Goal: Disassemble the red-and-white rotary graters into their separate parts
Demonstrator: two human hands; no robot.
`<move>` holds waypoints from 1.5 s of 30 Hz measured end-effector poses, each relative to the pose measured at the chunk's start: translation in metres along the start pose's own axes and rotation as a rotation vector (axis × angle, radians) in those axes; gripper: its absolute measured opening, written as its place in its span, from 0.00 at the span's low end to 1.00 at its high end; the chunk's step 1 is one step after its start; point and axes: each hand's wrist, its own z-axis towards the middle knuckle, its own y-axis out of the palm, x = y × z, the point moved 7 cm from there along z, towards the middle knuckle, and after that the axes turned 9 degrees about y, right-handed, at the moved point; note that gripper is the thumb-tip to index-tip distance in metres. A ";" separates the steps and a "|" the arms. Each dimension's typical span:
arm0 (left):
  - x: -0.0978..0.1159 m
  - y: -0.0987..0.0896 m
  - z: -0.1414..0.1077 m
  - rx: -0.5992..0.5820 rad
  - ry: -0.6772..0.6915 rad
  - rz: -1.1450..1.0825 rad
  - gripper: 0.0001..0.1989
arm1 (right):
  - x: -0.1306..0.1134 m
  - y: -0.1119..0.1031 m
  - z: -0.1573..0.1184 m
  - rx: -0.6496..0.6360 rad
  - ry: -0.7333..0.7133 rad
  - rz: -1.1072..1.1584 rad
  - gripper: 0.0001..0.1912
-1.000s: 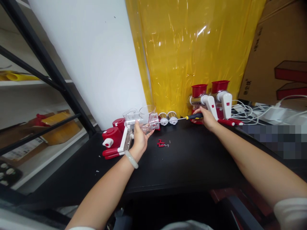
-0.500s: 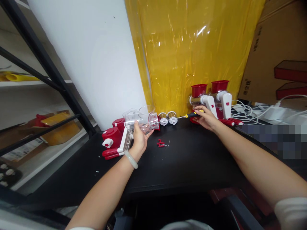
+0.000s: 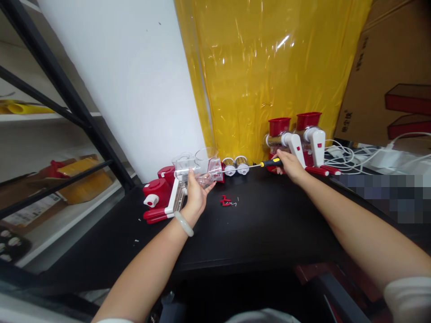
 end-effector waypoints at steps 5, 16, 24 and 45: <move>0.000 0.001 -0.001 -0.004 -0.005 0.020 0.19 | -0.001 -0.002 0.000 0.033 -0.005 0.147 0.19; 0.000 0.001 -0.001 -0.001 -0.002 0.020 0.18 | -0.005 0.002 -0.003 -0.029 0.032 0.277 0.16; 0.000 0.000 -0.001 0.004 -0.006 0.002 0.19 | 0.000 -0.002 0.001 0.031 0.004 0.093 0.24; 0.000 0.000 0.000 0.007 -0.010 -0.003 0.18 | 0.004 0.000 0.004 -0.022 -0.001 0.051 0.24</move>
